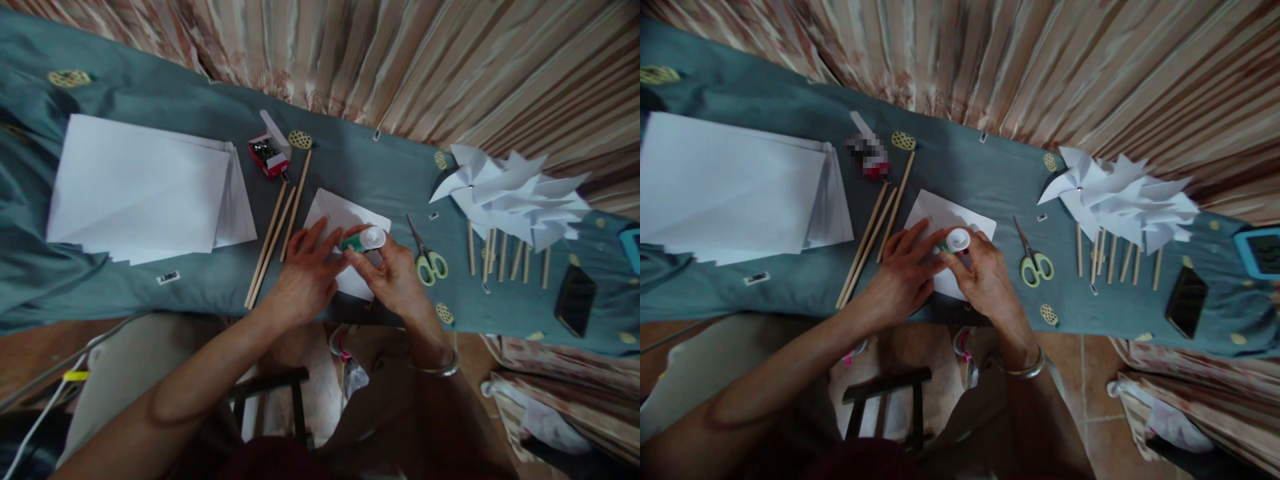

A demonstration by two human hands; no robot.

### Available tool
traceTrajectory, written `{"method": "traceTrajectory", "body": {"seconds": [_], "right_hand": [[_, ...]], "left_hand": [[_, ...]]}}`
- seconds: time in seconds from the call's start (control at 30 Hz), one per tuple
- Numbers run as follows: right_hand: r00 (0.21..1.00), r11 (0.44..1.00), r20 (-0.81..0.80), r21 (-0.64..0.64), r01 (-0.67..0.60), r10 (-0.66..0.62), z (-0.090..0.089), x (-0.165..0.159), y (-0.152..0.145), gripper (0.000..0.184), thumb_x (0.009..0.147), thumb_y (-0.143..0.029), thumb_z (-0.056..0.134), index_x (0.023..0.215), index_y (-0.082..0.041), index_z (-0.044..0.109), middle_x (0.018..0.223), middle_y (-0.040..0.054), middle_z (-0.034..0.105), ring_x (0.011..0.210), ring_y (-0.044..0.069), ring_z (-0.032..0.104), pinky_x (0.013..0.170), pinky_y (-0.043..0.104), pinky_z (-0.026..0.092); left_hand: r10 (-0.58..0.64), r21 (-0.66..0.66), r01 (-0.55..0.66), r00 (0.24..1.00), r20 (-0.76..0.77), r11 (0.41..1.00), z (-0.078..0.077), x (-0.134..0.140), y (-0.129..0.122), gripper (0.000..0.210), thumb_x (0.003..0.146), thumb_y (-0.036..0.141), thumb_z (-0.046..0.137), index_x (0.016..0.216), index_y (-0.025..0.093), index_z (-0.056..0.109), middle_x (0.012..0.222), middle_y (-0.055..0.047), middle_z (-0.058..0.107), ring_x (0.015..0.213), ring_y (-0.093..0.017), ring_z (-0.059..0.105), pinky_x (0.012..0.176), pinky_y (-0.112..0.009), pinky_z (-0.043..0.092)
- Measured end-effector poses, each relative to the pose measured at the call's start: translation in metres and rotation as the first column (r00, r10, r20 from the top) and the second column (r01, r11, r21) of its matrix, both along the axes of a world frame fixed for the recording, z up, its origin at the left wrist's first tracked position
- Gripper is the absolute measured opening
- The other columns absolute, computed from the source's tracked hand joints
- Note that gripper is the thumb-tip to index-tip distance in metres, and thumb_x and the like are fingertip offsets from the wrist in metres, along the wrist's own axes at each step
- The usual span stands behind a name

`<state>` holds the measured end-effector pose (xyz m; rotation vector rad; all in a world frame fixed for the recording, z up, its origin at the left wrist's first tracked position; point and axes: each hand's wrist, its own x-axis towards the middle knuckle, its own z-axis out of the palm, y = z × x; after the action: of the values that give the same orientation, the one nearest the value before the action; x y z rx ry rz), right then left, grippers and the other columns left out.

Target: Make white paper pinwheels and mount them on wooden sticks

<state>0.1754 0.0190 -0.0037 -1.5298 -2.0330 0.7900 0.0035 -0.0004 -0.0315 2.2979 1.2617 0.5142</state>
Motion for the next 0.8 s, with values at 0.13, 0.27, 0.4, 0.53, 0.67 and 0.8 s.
{"method": "traceTrajectory", "body": {"seconds": [0.13,0.27,0.4,0.53,0.67,0.8], "right_hand": [[1.000,1.000,0.000,0.019,-0.021,0.021,-0.0015,0.0009,0.0001,0.018,0.089,-0.035,0.059,0.101,-0.023,0.064,0.094,0.0053,0.068,0.091,0.023,0.062,0.074,0.036,0.051],[1.000,0.999,0.009,0.030,-0.029,0.029,-0.0020,0.0023,-0.0005,0.019,0.089,-0.034,0.059,0.103,-0.022,0.062,0.093,0.0056,0.067,0.090,0.024,0.062,0.074,0.037,0.051],[0.999,0.999,-0.001,0.039,-0.035,0.035,-0.0012,0.0035,-0.0010,0.020,0.089,-0.034,0.059,0.105,-0.022,0.061,0.095,0.0057,0.067,0.088,0.023,0.063,0.075,0.037,0.051],[0.999,0.999,0.012,0.040,-0.032,0.032,-0.0002,0.0042,-0.0016,0.020,0.089,-0.034,0.059,0.105,-0.021,0.061,0.095,0.0057,0.067,0.086,0.022,0.063,0.072,0.035,0.050],[1.000,0.999,0.022,0.049,-0.016,0.015,0.0005,0.0042,-0.0021,0.021,0.089,-0.034,0.059,0.105,-0.020,0.062,0.093,0.0054,0.067,0.078,0.020,0.063,0.065,0.032,0.049],[0.999,0.998,0.035,0.062,-0.010,0.008,0.0006,0.0044,-0.0022,0.019,0.090,-0.033,0.059,0.103,-0.020,0.063,0.093,0.0054,0.067,0.078,0.019,0.062,0.065,0.032,0.048]], "left_hand": [[0.001,0.011,-0.001,1.000,-0.001,1.000,0.0010,-0.0003,0.0001,0.047,0.078,0.008,0.054,0.121,0.025,0.062,0.150,-0.006,0.043,0.144,-0.035,0.023,0.112,-0.059,0.025],[0.003,0.021,-0.003,1.000,-0.006,1.000,0.0012,-0.0005,-0.0001,0.045,0.079,0.009,0.054,0.121,0.024,0.063,0.149,-0.008,0.044,0.144,-0.036,0.025,0.112,-0.059,0.025],[0.007,0.032,-0.007,1.000,-0.011,0.999,0.0005,-0.0007,-0.0002,0.045,0.079,0.010,0.055,0.121,0.024,0.063,0.148,-0.008,0.046,0.143,-0.036,0.027,0.111,-0.059,0.026],[0.005,0.038,-0.004,1.000,-0.010,0.999,-0.0002,-0.0011,-0.0002,0.045,0.080,0.010,0.055,0.122,0.024,0.063,0.148,-0.009,0.045,0.143,-0.037,0.027,0.111,-0.059,0.026],[0.011,0.037,-0.011,1.000,-0.008,0.999,-0.0001,-0.0010,-0.0002,0.047,0.079,0.010,0.056,0.123,0.025,0.062,0.147,-0.007,0.046,0.142,-0.037,0.028,0.110,-0.060,0.028],[0.007,0.028,-0.007,1.000,-0.012,1.000,0.0008,-0.0007,0.0001,0.045,0.079,0.010,0.056,0.121,0.024,0.064,0.148,-0.008,0.046,0.143,-0.037,0.027,0.111,-0.059,0.026]]}}
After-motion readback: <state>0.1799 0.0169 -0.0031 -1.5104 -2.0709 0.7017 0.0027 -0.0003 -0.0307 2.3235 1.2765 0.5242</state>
